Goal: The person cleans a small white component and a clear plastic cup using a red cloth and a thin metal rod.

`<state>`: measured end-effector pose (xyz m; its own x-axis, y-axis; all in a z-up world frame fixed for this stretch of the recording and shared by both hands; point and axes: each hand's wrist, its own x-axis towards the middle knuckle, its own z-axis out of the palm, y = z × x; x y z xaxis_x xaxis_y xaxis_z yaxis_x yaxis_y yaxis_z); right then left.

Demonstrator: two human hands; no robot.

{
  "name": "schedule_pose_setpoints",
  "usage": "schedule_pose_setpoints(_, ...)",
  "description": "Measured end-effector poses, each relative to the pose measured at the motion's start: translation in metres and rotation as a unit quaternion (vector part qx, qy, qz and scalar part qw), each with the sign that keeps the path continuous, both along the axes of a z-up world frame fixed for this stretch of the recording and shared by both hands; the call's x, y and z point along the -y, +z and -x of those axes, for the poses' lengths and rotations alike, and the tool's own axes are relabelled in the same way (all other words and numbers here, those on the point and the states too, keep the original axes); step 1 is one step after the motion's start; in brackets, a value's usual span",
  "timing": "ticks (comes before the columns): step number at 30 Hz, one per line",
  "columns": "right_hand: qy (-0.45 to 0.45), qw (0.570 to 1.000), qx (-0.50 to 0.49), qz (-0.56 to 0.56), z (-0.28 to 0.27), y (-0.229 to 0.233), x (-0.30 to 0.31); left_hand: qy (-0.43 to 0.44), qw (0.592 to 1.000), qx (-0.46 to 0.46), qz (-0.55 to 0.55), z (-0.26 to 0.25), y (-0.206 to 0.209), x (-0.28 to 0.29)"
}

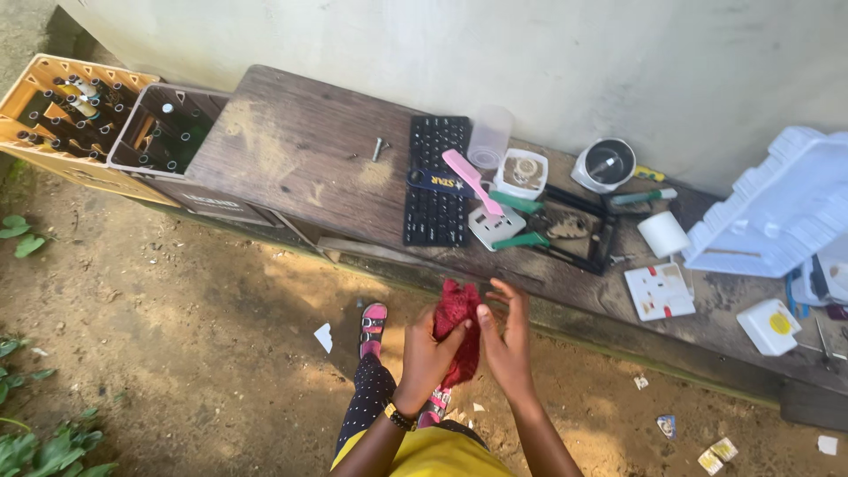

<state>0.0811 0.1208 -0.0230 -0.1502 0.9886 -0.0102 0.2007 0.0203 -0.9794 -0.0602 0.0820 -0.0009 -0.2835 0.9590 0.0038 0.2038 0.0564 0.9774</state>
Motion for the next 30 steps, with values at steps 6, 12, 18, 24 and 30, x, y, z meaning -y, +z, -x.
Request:
schedule_pose_setpoints(6,0.076,0.995,0.002,-0.069,0.060,-0.007,-0.027,-0.060,0.992,-0.083,-0.069,0.048,-0.005,-0.055)
schedule_pose_setpoints(12,-0.088,0.991,-0.090,0.047,0.090,-0.031,-0.090,-0.168,0.984,0.021,-0.052,0.132,-0.002,-0.105)
schedule_pose_setpoints(18,-0.191,0.955,-0.177,0.141,0.122,-0.030,-0.117,0.003,0.979,-0.202,-0.042,0.233,-0.044,-0.189)
schedule_pose_setpoints(24,-0.233,0.934,-0.187,0.198,0.161,-0.028,-0.121,0.017,0.954,-0.298,0.009,0.293,-0.077,-0.255)
schedule_pose_setpoints(30,-0.245,0.928,-0.155,0.233,0.187,-0.030,-0.121,-0.022,0.935,-0.342,0.091,0.299,-0.102,-0.285)
